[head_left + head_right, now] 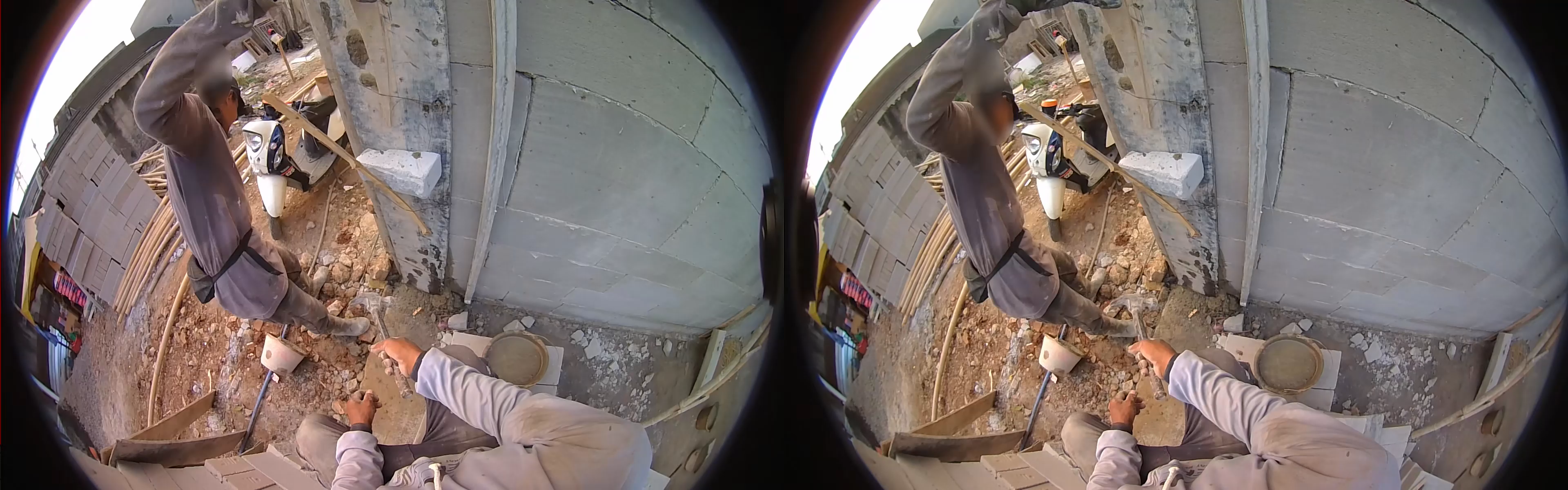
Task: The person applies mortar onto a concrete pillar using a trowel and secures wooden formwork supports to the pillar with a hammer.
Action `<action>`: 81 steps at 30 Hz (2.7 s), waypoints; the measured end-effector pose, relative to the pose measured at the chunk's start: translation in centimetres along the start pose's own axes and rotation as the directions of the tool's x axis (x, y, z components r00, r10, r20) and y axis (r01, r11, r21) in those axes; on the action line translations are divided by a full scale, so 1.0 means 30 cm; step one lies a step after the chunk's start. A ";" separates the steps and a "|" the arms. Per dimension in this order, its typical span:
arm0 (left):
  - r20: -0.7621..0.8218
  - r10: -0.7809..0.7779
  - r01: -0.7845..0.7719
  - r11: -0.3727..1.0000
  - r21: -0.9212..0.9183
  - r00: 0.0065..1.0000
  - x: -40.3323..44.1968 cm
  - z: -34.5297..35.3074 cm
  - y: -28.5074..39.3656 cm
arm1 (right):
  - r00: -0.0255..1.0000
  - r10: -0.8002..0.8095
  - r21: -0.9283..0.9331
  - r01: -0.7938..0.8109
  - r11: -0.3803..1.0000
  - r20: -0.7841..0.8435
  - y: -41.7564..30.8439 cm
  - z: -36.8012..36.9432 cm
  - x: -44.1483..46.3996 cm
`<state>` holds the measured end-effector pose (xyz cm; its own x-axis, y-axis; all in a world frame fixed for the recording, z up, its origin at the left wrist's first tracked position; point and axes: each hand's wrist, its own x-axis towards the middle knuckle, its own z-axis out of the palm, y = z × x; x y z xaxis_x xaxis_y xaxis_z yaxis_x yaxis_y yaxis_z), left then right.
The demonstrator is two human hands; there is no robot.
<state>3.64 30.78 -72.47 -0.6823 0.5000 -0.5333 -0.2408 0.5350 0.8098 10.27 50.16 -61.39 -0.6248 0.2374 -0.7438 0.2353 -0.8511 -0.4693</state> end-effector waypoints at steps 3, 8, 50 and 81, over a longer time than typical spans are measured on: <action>0.027 -0.038 0.039 0.999 -0.017 0.999 -0.001 0.009 -0.013 | 1.000 -0.013 -0.058 0.014 0.998 0.012 -0.005 0.021 -0.033; -0.003 -0.027 0.027 0.998 -0.055 1.000 0.022 0.003 -0.005 | 0.995 -0.099 -0.156 0.102 0.983 0.028 -0.016 0.034 -0.070; 0.177 0.585 -0.529 0.800 -0.282 0.791 0.366 0.946 1.868 | 0.955 -0.288 0.402 0.292 0.868 -0.073 -0.188 -0.158 0.047; 0.069 0.665 -0.620 0.724 -0.300 0.743 0.341 0.963 1.842 | 0.980 -0.199 0.349 0.189 0.918 -0.007 -0.206 -0.179 0.035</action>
<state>3.27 85.13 -40.24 -0.6199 0.7746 0.1254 0.0415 -0.1272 0.9910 12.16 58.17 -61.83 -0.6540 0.4054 -0.6387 -0.1620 -0.8998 -0.4052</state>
